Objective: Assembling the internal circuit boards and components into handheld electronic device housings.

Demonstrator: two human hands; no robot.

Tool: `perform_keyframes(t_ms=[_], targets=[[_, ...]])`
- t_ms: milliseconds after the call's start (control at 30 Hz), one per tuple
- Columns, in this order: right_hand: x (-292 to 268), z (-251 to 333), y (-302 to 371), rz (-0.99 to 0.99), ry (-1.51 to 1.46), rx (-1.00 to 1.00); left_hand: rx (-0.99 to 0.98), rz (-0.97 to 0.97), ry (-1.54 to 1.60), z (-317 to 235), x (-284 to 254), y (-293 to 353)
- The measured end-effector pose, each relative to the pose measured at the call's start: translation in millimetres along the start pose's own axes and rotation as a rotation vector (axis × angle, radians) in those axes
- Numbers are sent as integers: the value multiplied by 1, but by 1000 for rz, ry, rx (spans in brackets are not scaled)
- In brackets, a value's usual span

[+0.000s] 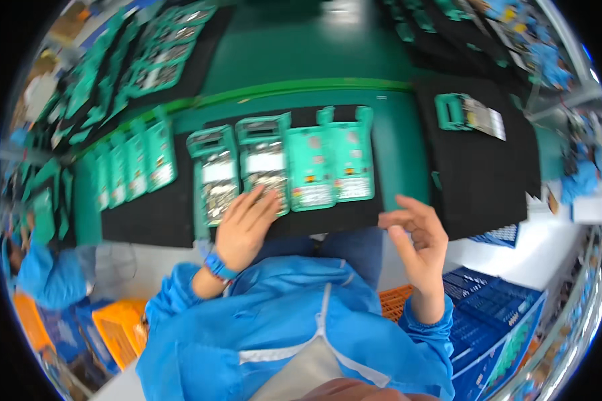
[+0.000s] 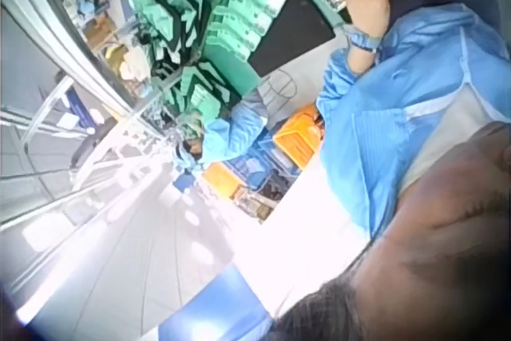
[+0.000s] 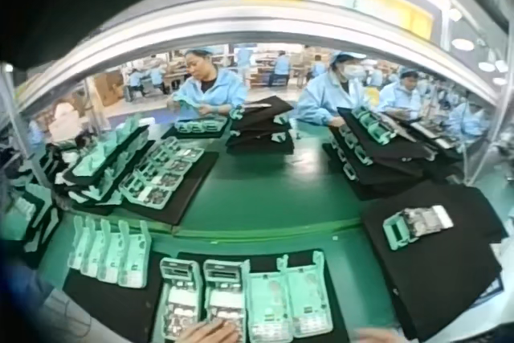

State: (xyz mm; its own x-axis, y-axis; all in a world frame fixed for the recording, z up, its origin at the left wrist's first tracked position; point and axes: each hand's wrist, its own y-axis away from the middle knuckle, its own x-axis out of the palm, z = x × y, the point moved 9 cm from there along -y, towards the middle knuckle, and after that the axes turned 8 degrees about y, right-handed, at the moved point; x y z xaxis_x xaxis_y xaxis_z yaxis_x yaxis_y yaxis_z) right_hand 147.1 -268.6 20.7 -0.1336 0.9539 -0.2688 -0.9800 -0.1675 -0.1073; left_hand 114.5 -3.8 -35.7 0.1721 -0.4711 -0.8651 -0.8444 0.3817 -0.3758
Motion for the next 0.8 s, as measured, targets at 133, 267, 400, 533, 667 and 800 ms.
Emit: perform_keyframes(t_ms=[133,267,400,533,667,800], targets=[[-98,-18,-26,-353,-275,129,-152,12,54,-7,-3,6],[-162,-81,-91,-232,-805,401,-132,-16,77,-8,3,3],[-188,-110,-136,-270,-885,342,-125,-36,150,-23,-17,-14],[-104,-28,-102,-413,-194,32,-389,45,966,-30,-17,-7],[36,42,-29,-189,596,-686,-576,214,2098,-59,22,-14],[93,42,10,22,727,-798,-963,79,2321,-42,44,-16]])
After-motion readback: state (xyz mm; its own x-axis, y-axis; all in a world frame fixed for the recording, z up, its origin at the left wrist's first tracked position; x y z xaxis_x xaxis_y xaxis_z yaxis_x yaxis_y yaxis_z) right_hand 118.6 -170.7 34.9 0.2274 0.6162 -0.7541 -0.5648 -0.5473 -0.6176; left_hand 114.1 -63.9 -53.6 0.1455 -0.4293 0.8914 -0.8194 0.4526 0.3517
